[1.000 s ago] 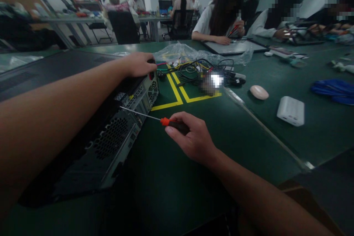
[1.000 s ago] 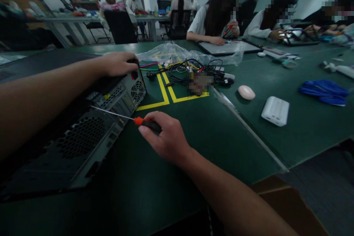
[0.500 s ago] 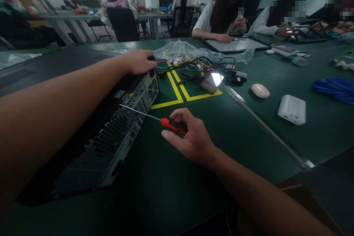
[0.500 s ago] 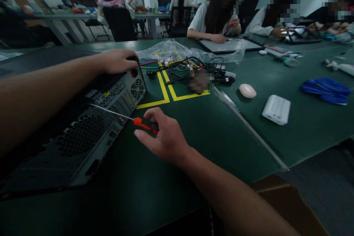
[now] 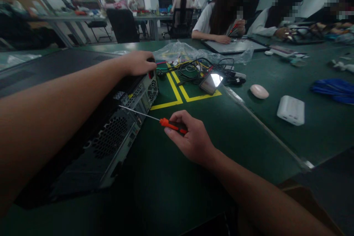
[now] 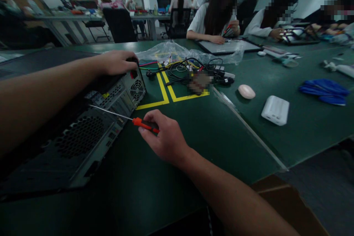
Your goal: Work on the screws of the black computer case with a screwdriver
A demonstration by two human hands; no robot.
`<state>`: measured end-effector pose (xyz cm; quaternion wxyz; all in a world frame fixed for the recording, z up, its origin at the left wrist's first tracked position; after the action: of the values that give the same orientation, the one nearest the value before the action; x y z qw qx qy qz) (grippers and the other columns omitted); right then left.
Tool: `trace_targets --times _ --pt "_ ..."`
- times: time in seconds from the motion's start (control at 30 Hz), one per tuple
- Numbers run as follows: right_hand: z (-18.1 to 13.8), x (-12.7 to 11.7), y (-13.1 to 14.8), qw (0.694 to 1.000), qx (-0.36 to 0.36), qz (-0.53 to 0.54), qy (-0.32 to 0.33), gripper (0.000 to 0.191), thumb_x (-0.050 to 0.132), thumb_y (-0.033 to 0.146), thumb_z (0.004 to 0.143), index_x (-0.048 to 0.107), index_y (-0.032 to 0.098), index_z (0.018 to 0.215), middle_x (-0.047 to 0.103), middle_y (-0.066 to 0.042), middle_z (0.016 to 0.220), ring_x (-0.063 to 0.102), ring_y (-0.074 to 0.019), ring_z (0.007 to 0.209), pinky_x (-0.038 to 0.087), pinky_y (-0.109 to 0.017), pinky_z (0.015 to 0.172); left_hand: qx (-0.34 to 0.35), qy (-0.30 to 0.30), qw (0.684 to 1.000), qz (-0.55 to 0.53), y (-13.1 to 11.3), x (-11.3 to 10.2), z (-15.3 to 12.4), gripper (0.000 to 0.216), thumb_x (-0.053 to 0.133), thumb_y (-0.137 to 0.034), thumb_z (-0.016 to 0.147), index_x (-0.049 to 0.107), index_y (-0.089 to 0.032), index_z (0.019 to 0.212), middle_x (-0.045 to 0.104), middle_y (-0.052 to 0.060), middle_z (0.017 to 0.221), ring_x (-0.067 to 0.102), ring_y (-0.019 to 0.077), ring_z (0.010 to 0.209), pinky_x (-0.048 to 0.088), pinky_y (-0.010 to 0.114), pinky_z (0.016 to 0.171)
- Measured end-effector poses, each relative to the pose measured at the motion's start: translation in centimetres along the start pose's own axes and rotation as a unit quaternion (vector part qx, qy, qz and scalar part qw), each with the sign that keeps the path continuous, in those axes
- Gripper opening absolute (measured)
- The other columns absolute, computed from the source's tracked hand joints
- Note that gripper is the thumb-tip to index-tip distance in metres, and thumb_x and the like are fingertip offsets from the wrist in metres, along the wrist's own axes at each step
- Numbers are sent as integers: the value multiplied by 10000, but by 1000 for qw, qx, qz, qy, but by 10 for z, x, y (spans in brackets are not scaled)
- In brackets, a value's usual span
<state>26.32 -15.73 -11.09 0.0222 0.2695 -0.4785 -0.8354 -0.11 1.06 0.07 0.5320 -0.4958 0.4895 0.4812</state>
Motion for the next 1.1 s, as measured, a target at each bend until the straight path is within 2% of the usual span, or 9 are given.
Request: trace_targets --times 0.17,0.33,0.57,0.83,0.97,1.1 --pt "0 0 0 1000 -2 0 -6 156 761 355 1028 640 272 1082 752 5 961 618 -166 758 480 -327 728 -6 -12 1000 -2 1 2 2 811 586 -659 953 768 -298 1656 800 134 1601 719 438 1484 584 510 1226" --pt "0 0 0 1000 -6 -4 -2 143 764 352 1036 659 268 1085 754 7 952 600 -161 747 477 -324 725 -7 -13 1000 1 0 3 3 805 613 -636 949 761 -296 1663 800 139 1603 724 444 1476 579 522 1229" --pt "1 -2 0 1000 -21 -8 -14 122 780 351 1043 727 245 1070 760 1 938 616 -162 748 478 -324 732 3 -19 1000 2 3 7 7 753 541 -572 995 777 -270 1643 815 149 1568 725 435 1485 558 531 1259" --pt "3 -2 1 1000 -26 -8 -6 191 739 384 1113 805 208 1079 769 -26 921 623 -168 737 480 -329 725 1 -17 1000 10 3 5 6 766 549 -610 987 774 -287 1644 827 127 1540 735 422 1456 576 506 1226" --pt "2 0 2 1000 -13 -7 23 226 669 413 1150 778 216 1123 757 -18 914 614 -167 731 466 -332 723 -3 -26 1000 -1 4 7 8 756 563 -593 967 792 -296 1623 836 126 1526 738 432 1441 581 523 1221" --pt "-2 2 1 999 15 10 28 239 774 436 1060 653 268 1179 732 29 894 611 -159 707 460 -315 703 0 -25 1000 -9 5 9 10 781 573 -577 943 779 -295 1642 835 132 1525 726 447 1454 573 554 1227"
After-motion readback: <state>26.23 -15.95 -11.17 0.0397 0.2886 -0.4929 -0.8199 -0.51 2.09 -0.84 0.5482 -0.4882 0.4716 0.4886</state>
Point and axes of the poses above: each hand's wrist, its own z-axis towards the middle knuckle, its own x-axis out of the palm, y = z × x, the point moved 1 cm from there along z, towards the middle knuckle
